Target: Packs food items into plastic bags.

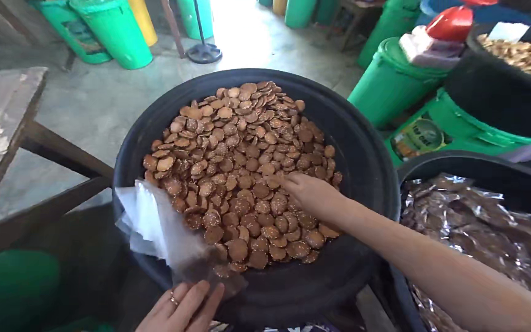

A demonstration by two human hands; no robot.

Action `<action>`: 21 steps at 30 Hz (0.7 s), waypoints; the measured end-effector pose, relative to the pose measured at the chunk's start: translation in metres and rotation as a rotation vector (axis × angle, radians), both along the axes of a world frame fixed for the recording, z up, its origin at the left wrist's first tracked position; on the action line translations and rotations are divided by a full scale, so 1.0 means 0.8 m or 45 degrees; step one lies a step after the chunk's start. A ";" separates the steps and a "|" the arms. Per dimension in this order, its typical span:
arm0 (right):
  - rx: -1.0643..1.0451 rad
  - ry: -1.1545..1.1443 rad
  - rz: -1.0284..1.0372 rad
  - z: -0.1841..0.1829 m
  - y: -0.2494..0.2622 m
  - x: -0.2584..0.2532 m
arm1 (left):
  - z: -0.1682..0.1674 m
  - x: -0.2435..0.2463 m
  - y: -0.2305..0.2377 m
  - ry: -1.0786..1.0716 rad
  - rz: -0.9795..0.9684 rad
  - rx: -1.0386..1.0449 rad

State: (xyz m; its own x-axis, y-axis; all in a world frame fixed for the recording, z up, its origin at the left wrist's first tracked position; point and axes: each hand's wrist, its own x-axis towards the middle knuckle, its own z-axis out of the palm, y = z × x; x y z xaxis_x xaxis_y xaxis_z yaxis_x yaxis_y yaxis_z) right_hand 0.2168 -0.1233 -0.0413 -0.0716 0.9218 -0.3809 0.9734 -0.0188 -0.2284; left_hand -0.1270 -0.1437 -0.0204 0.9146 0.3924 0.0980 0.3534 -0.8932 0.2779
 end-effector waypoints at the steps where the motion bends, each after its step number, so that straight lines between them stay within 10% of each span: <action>1: -0.060 -0.073 0.026 -0.011 0.018 -0.009 | 0.002 -0.002 0.001 0.000 0.019 0.044; 12: -0.070 -0.305 0.024 -0.025 0.041 -0.006 | -0.016 -0.004 0.001 -0.076 0.295 0.014; 17: -0.176 -0.347 0.334 -0.025 0.014 -0.053 | 0.008 0.011 0.018 -0.649 0.561 -1.187; 21: -0.212 -0.334 0.320 -0.028 0.011 -0.076 | 0.024 0.075 0.056 -1.424 0.461 -1.486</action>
State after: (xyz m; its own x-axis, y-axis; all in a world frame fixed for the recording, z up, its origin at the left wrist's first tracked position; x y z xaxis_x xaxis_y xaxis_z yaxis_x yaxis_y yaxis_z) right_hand 0.1561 -0.1142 -0.0641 -0.1674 0.8119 -0.5593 0.9772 0.2117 0.0149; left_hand -0.0673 -0.0992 -0.0011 0.4494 0.8851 0.1206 -0.3402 0.0448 0.9393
